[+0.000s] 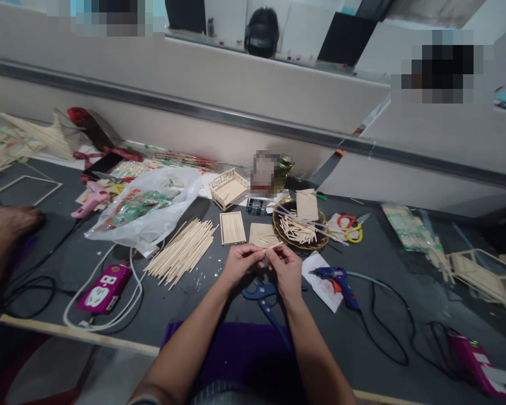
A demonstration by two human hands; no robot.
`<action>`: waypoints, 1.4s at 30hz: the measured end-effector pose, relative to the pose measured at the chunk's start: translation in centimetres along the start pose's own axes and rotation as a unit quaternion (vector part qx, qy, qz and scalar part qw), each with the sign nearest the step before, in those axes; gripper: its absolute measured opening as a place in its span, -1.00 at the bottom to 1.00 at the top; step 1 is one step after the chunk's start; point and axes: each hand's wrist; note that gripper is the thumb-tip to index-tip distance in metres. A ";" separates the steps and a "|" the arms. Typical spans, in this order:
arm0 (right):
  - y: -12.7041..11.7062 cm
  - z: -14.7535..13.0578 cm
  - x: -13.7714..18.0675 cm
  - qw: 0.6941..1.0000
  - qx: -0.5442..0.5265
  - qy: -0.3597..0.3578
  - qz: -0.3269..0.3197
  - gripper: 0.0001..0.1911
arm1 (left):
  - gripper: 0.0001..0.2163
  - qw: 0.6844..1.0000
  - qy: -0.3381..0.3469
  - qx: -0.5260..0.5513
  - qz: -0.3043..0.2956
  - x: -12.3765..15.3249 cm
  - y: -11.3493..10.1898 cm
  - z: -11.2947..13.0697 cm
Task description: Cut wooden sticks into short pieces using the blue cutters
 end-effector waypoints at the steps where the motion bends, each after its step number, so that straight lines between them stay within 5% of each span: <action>1: -0.2 -0.1 0.0 1.000 0.005 -0.003 -0.003 -0.74 | -0.67 1.000 -0.004 -0.003 0.004 0.1 0.0 0.0; 11: -0.6 0.1 0.8 0.999 0.035 -0.007 -0.001 -0.76 | -0.74 0.979 0.082 -0.187 -0.010 1.7 0.6 0.6; 17: -0.4 0.4 1.7 0.998 0.054 -0.018 -0.011 -0.75 | -0.75 0.985 -0.003 -0.171 -0.004 2.5 0.4 0.7; 21: -1.7 0.5 2.4 0.990 0.118 -0.018 -0.074 -0.71 | -0.70 0.993 -0.073 -0.097 0.015 3.0 0.1 0.8; 23: -3.3 0.5 3.1 0.968 0.215 -0.066 -0.107 -0.60 | -0.67 0.993 -0.092 -0.061 0.037 3.3 -0.4 0.9; 26: -6.0 0.7 4.8 0.868 0.427 -0.166 -0.193 -0.24 | -0.64 0.992 -0.107 -0.028 0.069 3.5 -1.3 1.0; 29: -7.6 1.2 6.6 0.761 0.571 -0.178 -0.251 -0.02 | -0.64 0.990 -0.112 -0.014 0.088 3.7 -2.0 0.9; 32: -7.5 1.1 7.6 0.698 0.641 -0.176 -0.268 -0.03 | -0.64 0.988 -0.116 -0.006 0.105 3.7 -2.2 0.7; 37: -6.7 -0.6 7.7 0.685 0.663 -0.180 -0.244 -0.29 | -0.65 0.987 -0.113 -0.012 0.114 3.9 -2.5 1.0; 42: -8.3 -0.7 8.0 0.745 0.609 -0.143 -0.232 -0.38 | -0.66 0.987 -0.097 -0.028 0.129 4.1 -3.5 1.8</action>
Point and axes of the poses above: each hand's wrist, its own x-axis away from the middle knuckle, its own y-axis out of the palm, z = x × y, and after that the axes turned 15 degrees about x, right-handed
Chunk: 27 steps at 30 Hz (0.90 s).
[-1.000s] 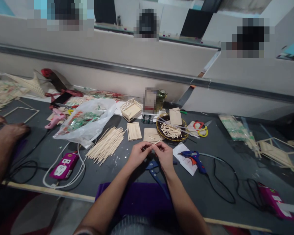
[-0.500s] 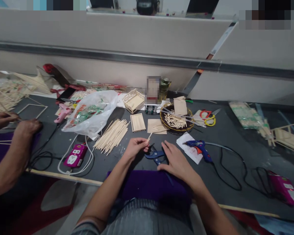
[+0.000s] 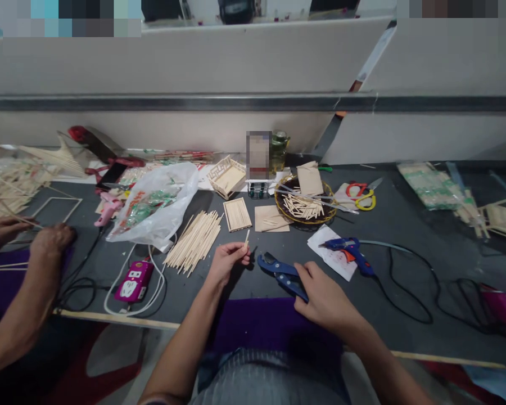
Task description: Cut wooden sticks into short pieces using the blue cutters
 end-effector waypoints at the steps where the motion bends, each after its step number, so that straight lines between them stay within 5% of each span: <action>1: 0.2 0.3 0.1 1.000 -0.018 0.003 0.012 -0.35 | -0.66 1.000 0.003 -0.003 0.003 0.0 -0.1 0.1; 15: 1.8 -1.9 -2.6 0.991 -0.113 0.035 0.064 -0.31 | -0.72 0.994 0.026 -0.072 -0.081 0.6 1.3 -0.9; 27: 2.0 -2.1 -3.1 0.980 -0.144 0.036 0.128 -0.31 | -0.74 0.945 0.168 -0.263 -0.103 0.8 1.6 -0.4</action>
Point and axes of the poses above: each hand's wrist, its own x-axis away from the middle knuckle, its own y-axis out of the palm, z = x × y, and after that the axes turned 15 degrees about x, right-handed
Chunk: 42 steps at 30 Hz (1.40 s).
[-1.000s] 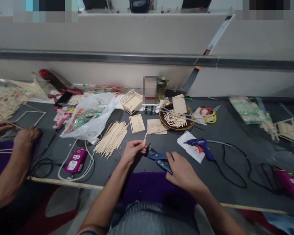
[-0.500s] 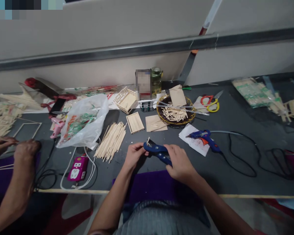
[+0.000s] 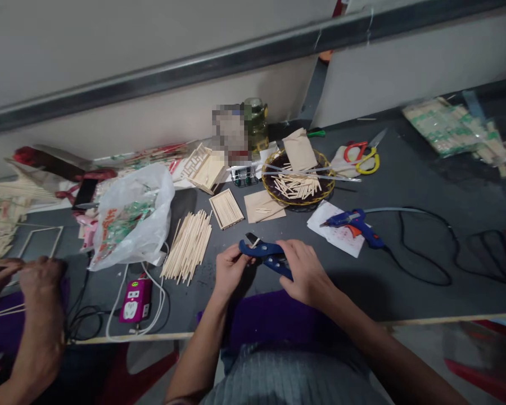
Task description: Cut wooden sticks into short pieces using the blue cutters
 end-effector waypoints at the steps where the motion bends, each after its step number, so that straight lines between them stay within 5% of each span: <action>1: 0.0 0.0 0.0 1.000 -0.004 0.003 0.004 -0.31 | -0.74 1.000 0.007 -0.009 0.005 0.0 0.0 0.0; 16: 0.4 -0.2 0.6 0.997 -0.070 0.000 0.031 -0.28 | -0.83 0.968 0.166 -0.190 0.013 1.4 0.7 2.0; 30: 1.3 -0.1 1.0 0.985 -0.153 -0.042 0.063 -0.24 | -0.77 0.864 0.349 -0.361 -0.012 3.4 0.7 3.6; 42: 1.9 -0.5 1.0 0.974 -0.170 -0.079 0.130 -0.25 | -0.75 0.831 0.378 -0.407 -0.022 3.6 0.9 3.6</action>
Point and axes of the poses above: each hand's wrist, its own x-axis away from the middle knuckle, its own y-axis out of the palm, z = x × y, and after that the axes turned 15 degrees about x, right-handed
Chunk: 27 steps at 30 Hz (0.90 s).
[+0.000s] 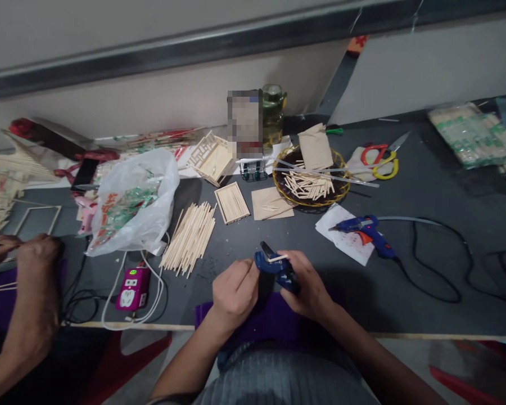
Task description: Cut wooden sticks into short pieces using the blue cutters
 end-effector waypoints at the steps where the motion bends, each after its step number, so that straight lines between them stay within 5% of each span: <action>1: 0.1 0.0 0.1 1.000 -0.003 0.000 0.001 -0.26 | -0.75 1.000 -0.004 -0.003 -0.006 -0.1 -0.1 0.1; 21: 0.7 0.6 -0.9 0.999 -0.034 0.004 -0.026 -0.60 | -0.77 0.985 -0.123 0.088 -0.084 -1.8 -1.3 0.4; 27: 0.8 1.2 -2.0 0.990 -0.049 0.052 -0.121 -0.72 | -0.77 0.976 -0.159 0.123 -0.088 -2.3 -1.4 -0.1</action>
Point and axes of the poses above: each hand's wrist, its own x-axis away from the middle knuckle, its own y-axis out of the palm, z = x × y, and after that the axes turned 15 degrees about x, right-handed
